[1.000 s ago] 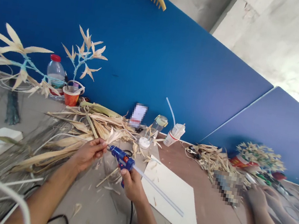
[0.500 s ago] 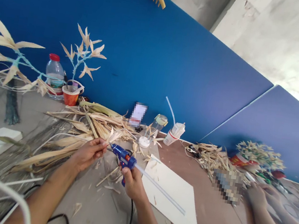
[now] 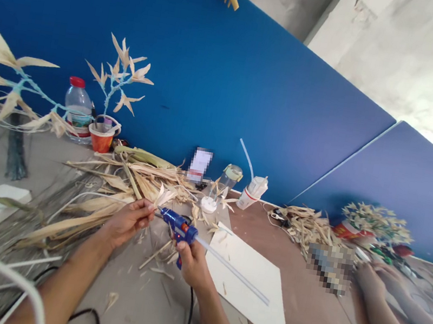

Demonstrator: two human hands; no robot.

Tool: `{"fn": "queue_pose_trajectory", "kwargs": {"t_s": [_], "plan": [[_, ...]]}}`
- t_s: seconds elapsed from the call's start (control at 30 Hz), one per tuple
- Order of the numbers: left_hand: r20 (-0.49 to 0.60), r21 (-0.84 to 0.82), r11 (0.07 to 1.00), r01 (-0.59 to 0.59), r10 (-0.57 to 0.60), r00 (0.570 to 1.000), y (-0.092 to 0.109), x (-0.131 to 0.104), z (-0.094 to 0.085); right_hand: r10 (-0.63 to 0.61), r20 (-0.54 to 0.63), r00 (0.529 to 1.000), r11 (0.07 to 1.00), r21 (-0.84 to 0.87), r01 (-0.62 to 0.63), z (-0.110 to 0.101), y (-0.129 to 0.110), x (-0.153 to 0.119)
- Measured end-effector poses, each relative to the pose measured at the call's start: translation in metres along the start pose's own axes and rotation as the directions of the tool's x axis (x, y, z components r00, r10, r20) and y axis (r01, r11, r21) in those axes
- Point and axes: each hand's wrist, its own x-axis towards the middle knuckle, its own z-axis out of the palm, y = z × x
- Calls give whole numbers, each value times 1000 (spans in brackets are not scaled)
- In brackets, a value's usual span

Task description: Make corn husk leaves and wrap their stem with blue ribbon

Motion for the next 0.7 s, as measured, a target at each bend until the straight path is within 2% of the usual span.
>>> {"fn": "queue_pose_trajectory", "kwargs": {"t_s": [0.5,0.7], "plan": [[3,-20,1000,-3,3,1000,-2,2,-3,12,28,1000,998,-60,-10,1,4,-2],[-12,-32,999,11,-11,1000,-1,0,0,-17,-17,1000,1000,-21,17,-2,1,1]]}}
